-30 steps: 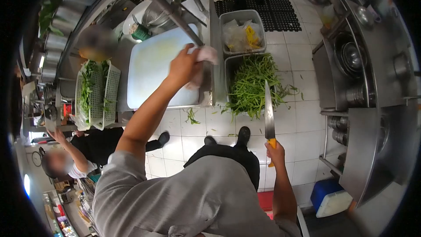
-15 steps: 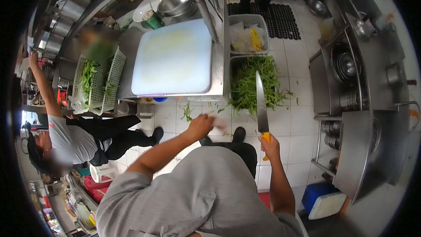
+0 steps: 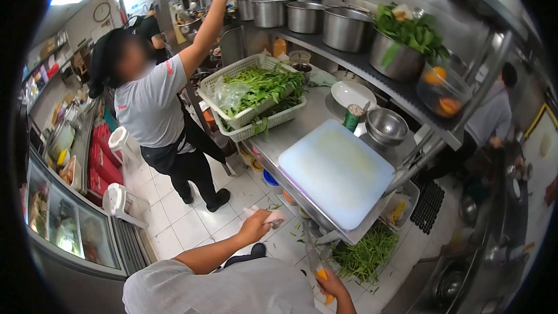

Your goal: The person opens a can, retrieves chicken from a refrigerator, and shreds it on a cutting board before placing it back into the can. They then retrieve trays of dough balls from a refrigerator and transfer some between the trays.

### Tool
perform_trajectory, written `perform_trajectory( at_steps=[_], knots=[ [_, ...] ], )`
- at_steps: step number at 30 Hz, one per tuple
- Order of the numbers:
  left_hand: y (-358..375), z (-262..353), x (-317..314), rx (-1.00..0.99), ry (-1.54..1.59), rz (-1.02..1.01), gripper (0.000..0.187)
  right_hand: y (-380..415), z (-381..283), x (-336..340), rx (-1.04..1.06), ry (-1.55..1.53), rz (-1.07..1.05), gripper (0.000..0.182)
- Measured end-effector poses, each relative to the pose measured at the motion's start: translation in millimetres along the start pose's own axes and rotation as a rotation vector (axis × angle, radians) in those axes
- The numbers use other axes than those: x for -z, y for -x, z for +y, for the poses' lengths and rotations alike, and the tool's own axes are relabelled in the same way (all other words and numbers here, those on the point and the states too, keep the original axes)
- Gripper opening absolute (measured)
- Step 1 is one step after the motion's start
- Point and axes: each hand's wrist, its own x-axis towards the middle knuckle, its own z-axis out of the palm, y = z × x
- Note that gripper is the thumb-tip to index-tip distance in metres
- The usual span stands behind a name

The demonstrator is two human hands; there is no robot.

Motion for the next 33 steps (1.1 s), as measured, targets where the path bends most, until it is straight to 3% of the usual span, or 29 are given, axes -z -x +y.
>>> perform_trajectory(
  at_steps=[2, 5, 8, 12, 14, 15, 17, 19, 20, 22, 25, 27, 30, 33],
  knots=[
    [4, 13, -3, -0.028, 0.021, 0.041, 0.043, -37, -59, -5, 0.068, 0.082, -0.086, 0.018],
    [10, 6, -20, -0.244, -0.007, -0.132, 0.057, -60, -151, -26, 0.061, 0.039, -0.187, 0.018],
    [4, -23, -12, -0.274, 0.002, 0.048, 0.056, -61, -198, -36, 0.086, 0.157, -0.377, 0.018],
    [-4, -88, 14, -0.163, -0.189, 0.232, 0.049, -53, -218, -31, 0.007, 0.331, -0.464, 0.024],
    [-6, -128, 34, 0.291, 0.172, 0.051, 0.049, -46, -218, -22, -0.027, 0.421, -0.517, 0.029],
    [1, -143, 41, 0.294, 0.172, 0.05, 0.049, -41, -217, -18, -0.011, 0.49, -0.438, 0.033],
    [4, -163, 51, 0.236, -0.036, 0.517, 0.042, -39, -215, -9, 0.008, 0.56, -0.353, 0.038],
    [3, -135, 72, 0.306, 0.032, 0.463, 0.043, -41, -205, -5, 0.414, 0.935, -0.061, 0.042],
    [4, -113, 85, 0.376, 0.096, 0.408, 0.044, -41, -208, -9, 0.411, 0.935, -0.062, 0.042],
    [3, -81, 93, 0.4, 0.103, 0.311, 0.046, -40, -219, -23, 0.461, 1.157, 0.212, 0.038],
    [-4, -41, 82, 0.221, 0.173, 0.217, 0.049, -69, -218, -45, 0.587, 1.241, 0.342, 0.039],
    [-4, -21, 63, -0.186, 0.109, 0.211, 0.05, -67, -239, -69, 0.635, 1.258, 0.32, 0.039],
    [-2, -25, 46, -0.197, -0.109, 0.241, 0.05, -64, -254, -76, 0.723, 1.27, 0.308, 0.037],
    [-7, -72, 47, -0.074, -0.097, 0.24, 0.048, -54, -259, -68, 0.726, 1.247, 0.328, 0.034]
  ],
)
